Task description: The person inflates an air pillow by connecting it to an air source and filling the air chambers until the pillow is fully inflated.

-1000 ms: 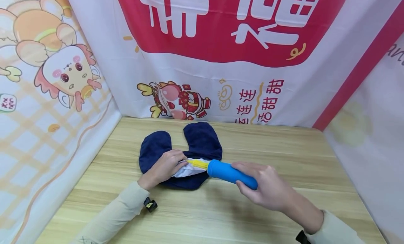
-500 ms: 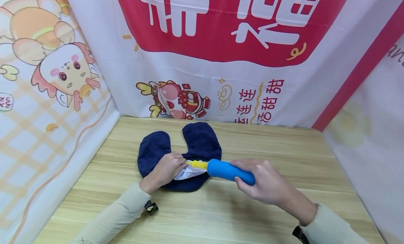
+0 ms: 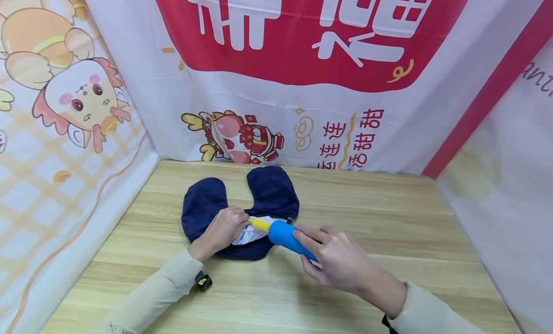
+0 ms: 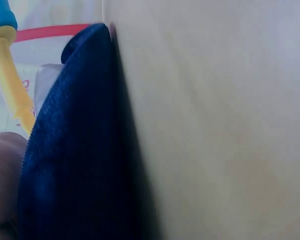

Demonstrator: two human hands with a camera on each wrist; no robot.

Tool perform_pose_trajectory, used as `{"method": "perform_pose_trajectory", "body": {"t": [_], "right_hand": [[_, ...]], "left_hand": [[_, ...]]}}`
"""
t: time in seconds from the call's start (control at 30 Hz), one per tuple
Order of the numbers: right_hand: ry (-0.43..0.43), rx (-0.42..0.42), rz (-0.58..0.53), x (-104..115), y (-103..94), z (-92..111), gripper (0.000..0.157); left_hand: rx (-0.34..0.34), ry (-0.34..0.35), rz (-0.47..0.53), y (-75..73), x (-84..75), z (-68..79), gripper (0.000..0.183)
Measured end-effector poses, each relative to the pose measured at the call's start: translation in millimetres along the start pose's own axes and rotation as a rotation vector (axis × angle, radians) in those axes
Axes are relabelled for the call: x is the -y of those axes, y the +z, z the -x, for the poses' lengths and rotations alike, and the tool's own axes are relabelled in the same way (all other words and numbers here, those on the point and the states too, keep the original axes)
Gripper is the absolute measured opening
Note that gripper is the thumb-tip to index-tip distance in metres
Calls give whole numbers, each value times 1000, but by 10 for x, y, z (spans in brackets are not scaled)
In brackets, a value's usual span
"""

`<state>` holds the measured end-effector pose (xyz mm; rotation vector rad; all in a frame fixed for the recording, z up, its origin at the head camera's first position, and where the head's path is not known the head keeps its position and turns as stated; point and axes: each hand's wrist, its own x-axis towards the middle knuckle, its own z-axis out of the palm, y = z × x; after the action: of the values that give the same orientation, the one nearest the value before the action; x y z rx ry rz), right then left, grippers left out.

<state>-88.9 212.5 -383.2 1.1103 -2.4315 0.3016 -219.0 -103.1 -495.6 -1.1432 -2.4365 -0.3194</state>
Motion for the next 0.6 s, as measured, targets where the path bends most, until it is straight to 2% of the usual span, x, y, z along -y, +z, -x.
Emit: {"method": "perform_pose_trajectory", "body": {"t": [0.13,0.23,0.33,0.43,0.5,0.53,0.6], "right_hand": [[53,-3,1,60,39,-103,43],[155,-14,-39,97,95,-163,49],[248,-34,-87,126,140,-167,55],[295,-37,-131,170,168,-140,55],[314,-40,-153,207,179,-123,54],[320,-44,-159,224,184,-115,55],[336,-56,-168,254,193,-99,55]], "left_hand": [[-31,-10,18,-12,137,-70,15],[-21,-39,9,-29,260,-136,11],[28,-77,4,-76,307,-183,7],[33,-117,-13,-183,227,-144,12],[-7,-157,1,-273,123,-93,17],[-29,-187,31,-315,65,-67,18],[-49,-276,158,-379,-58,-24,16]]}}
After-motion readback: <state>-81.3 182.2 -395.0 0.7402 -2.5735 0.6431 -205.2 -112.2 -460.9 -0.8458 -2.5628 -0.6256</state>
